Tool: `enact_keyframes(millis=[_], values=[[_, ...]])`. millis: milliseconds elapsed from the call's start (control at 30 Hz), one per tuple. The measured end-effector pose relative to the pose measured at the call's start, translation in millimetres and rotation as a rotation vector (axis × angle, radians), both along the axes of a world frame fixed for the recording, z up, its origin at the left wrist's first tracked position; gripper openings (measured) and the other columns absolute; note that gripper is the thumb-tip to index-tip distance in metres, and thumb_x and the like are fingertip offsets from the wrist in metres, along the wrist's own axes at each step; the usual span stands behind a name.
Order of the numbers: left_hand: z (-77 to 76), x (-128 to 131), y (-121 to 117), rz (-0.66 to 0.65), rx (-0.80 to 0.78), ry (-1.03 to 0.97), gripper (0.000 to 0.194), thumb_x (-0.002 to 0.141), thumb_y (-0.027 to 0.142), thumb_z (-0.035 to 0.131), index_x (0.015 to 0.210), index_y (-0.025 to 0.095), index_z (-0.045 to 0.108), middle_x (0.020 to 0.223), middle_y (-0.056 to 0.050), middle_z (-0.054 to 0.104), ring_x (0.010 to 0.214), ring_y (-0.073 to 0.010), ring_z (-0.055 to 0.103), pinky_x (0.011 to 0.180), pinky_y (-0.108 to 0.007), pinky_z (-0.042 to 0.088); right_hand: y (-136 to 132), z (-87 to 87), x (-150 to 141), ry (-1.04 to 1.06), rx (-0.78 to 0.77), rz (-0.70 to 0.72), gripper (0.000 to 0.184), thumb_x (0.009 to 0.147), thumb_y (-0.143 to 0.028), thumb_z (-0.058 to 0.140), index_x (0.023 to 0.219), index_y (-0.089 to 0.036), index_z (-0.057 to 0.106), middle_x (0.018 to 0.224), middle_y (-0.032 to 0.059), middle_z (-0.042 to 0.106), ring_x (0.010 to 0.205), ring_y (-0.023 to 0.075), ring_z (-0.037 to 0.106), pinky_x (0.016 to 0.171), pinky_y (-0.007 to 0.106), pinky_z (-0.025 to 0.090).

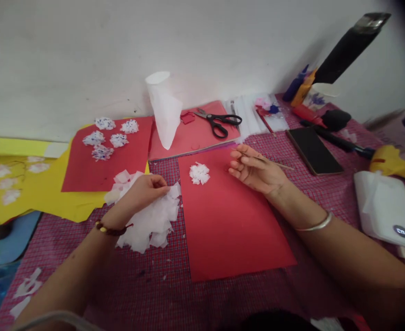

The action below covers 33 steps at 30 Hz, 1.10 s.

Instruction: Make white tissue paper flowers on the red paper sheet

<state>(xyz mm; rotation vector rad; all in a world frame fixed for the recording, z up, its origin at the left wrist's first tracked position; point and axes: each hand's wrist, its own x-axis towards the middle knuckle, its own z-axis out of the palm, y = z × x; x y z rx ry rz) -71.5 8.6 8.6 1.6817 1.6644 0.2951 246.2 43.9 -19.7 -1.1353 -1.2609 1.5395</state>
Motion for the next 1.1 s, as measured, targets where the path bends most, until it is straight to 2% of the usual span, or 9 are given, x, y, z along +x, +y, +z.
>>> enact_keyframes(millis=[167,300,367,467,533,667,833,967,1100], values=[[41.6,5.4,2.7,0.113,0.131,-0.053,0.024,0.076,0.039,0.064,0.070,0.017,0.058,0.058,0.004,0.052,0.052,-0.0083,0.044,0.048,-0.019,0.031,10.7,-6.0,9.7,0.203,0.058,-0.184,0.023,0.091,-0.046,0.053,0.099,-0.025,0.058,0.091,0.0009,0.071,0.069,0.0131,0.067,0.063,0.027,0.053],[64.0,32.7,17.2,0.095,0.241,-0.134,0.019,0.076,0.031,0.064,0.071,0.016,0.055,0.059,0.006,0.052,0.053,-0.0061,0.045,0.051,-0.017,0.031,20.1,-8.5,16.6,0.261,0.004,-0.465,0.012,0.090,-0.034,0.053,0.091,-0.022,0.056,0.074,-0.0016,0.067,0.060,0.0098,0.063,0.068,0.025,0.052],[63.9,55.0,28.1,0.039,0.265,-0.200,0.018,0.073,0.030,0.067,0.074,0.016,0.057,0.061,0.005,0.056,0.055,-0.0076,0.049,0.052,-0.018,0.034,21.2,-3.1,21.2,0.247,-0.102,-0.427,0.008,0.090,-0.025,0.051,0.088,-0.020,0.057,0.070,-0.0010,0.067,0.061,0.0100,0.064,0.071,0.026,0.052],[55.5,90.1,44.4,-0.057,0.257,-0.312,0.022,0.069,0.031,0.070,0.085,0.017,0.063,0.070,0.002,0.062,0.060,-0.0103,0.055,0.055,-0.021,0.040,19.3,8.4,28.5,0.190,-0.167,-0.289,0.012,0.090,-0.019,0.050,0.085,-0.018,0.060,0.068,0.0002,0.068,0.062,0.0106,0.064,0.070,0.026,0.050],[49.3,108.9,53.3,-0.121,0.247,-0.334,0.023,0.071,0.031,0.068,0.088,0.016,0.066,0.074,0.000,0.064,0.062,-0.0110,0.056,0.057,-0.022,0.042,17.7,12.6,31.7,0.168,-0.145,-0.277,0.011,0.089,-0.019,0.051,0.084,-0.018,0.061,0.067,-0.0002,0.068,0.062,0.0104,0.063,0.068,0.025,0.049],[38.5,130.3,66.2,-0.172,0.312,-0.229,0.020,0.077,0.034,0.063,0.076,0.015,0.066,0.069,0.000,0.063,0.061,-0.0114,0.053,0.056,-0.022,0.040,17.8,7.3,30.8,0.141,-0.112,-0.267,0.020,0.093,-0.027,0.049,0.086,-0.017,0.064,0.067,0.0014,0.066,0.061,0.0113,0.060,0.067,0.026,0.048],[8.9,141.0,80.8,-0.128,0.543,-0.081,0.015,0.080,0.026,0.056,0.076,0.017,0.067,0.075,-0.003,0.065,0.070,-0.0167,0.059,0.068,-0.028,0.046,23.7,-7.1,23.9,0.002,0.278,-0.376,0.029,0.092,-0.039,0.049,0.082,-0.018,0.066,0.065,-0.0008,0.059,0.060,0.0116,0.054,0.063,0.025,0.044],[-22.3,145.0,87.7,-0.223,0.801,0.145,0.018,0.082,0.018,0.052,0.078,0.017,0.070,0.088,-0.010,0.068,0.091,-0.0251,0.061,0.082,-0.035,0.045,30.0,-19.0,16.7,0.034,0.395,-0.358,0.025,0.089,-0.041,0.052,0.082,-0.019,0.060,0.064,-0.0011,0.060,0.060,0.0127,0.057,0.062,0.026,0.046],[-38.2,143.4,89.4,-0.264,0.574,0.072,0.019,0.081,0.019,0.053,0.080,0.018,0.072,0.082,-0.008,0.072,0.077,-0.0228,0.064,0.073,-0.033,0.046,34.0,-28.5,11.0,0.111,0.364,-0.295,0.016,0.088,-0.035,0.056,0.085,-0.020,0.055,0.069,-0.0006,0.064,0.062,0.0127,0.060,0.064,0.027,0.049]])
